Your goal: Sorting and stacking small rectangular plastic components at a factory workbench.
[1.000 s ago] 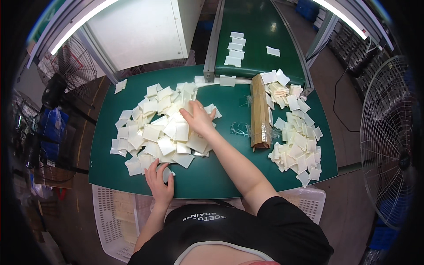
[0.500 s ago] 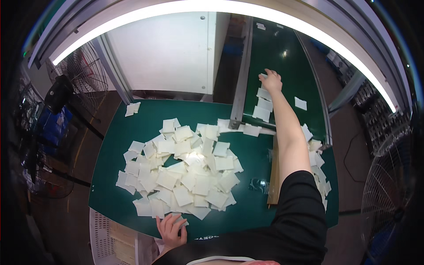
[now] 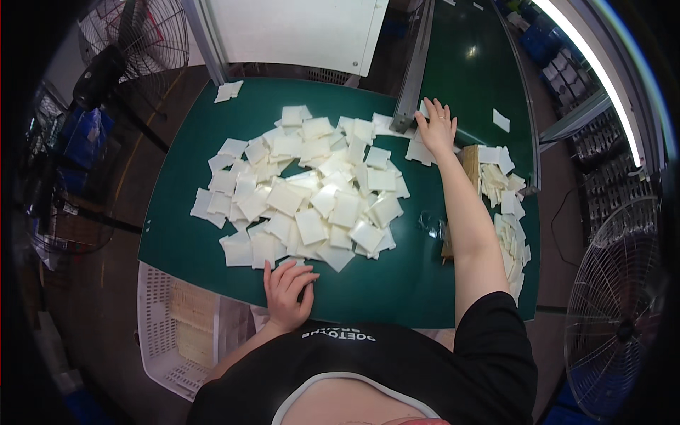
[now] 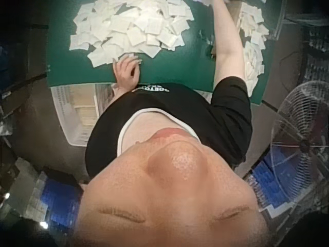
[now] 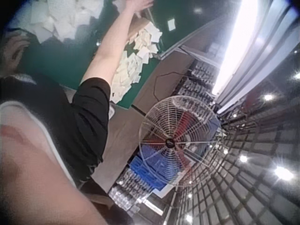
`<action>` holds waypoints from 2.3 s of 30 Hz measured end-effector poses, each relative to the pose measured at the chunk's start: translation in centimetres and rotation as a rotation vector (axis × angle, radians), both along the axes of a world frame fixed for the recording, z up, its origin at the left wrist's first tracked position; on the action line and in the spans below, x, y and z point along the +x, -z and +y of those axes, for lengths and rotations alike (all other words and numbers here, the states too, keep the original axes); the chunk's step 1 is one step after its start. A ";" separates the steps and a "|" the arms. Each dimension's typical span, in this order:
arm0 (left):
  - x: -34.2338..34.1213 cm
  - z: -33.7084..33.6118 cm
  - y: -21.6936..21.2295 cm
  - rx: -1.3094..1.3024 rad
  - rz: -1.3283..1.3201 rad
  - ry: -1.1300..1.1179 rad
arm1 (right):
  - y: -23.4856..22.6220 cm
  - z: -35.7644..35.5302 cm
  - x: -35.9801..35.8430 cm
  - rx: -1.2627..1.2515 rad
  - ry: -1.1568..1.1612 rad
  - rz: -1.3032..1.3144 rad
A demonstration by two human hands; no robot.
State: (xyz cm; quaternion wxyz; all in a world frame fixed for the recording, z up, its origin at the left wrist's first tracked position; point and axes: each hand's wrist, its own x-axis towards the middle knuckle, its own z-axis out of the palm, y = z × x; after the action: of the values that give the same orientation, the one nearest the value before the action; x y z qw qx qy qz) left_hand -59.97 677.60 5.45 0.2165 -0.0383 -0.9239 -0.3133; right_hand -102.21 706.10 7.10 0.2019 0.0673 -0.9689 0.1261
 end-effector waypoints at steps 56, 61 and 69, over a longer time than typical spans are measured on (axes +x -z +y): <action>2.7 1.4 1.9 2.049 -0.950 0.669 | -0.8 -3.5 26.8 0.023 -0.639 0.268; 3.0 2.4 0.6 2.167 -0.947 0.601 | -5.2 -8.0 33.2 -0.071 -1.051 -0.031; 3.0 2.0 4.1 2.150 -0.926 0.814 | -2.3 -2.5 31.7 0.048 -0.770 -0.235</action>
State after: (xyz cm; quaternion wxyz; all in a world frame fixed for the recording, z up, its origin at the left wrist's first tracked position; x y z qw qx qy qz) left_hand -56.98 679.63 1.40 -0.3218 -0.0111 -0.1082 -0.9405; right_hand -70.52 703.56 9.44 0.0261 0.4152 -0.8920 0.1768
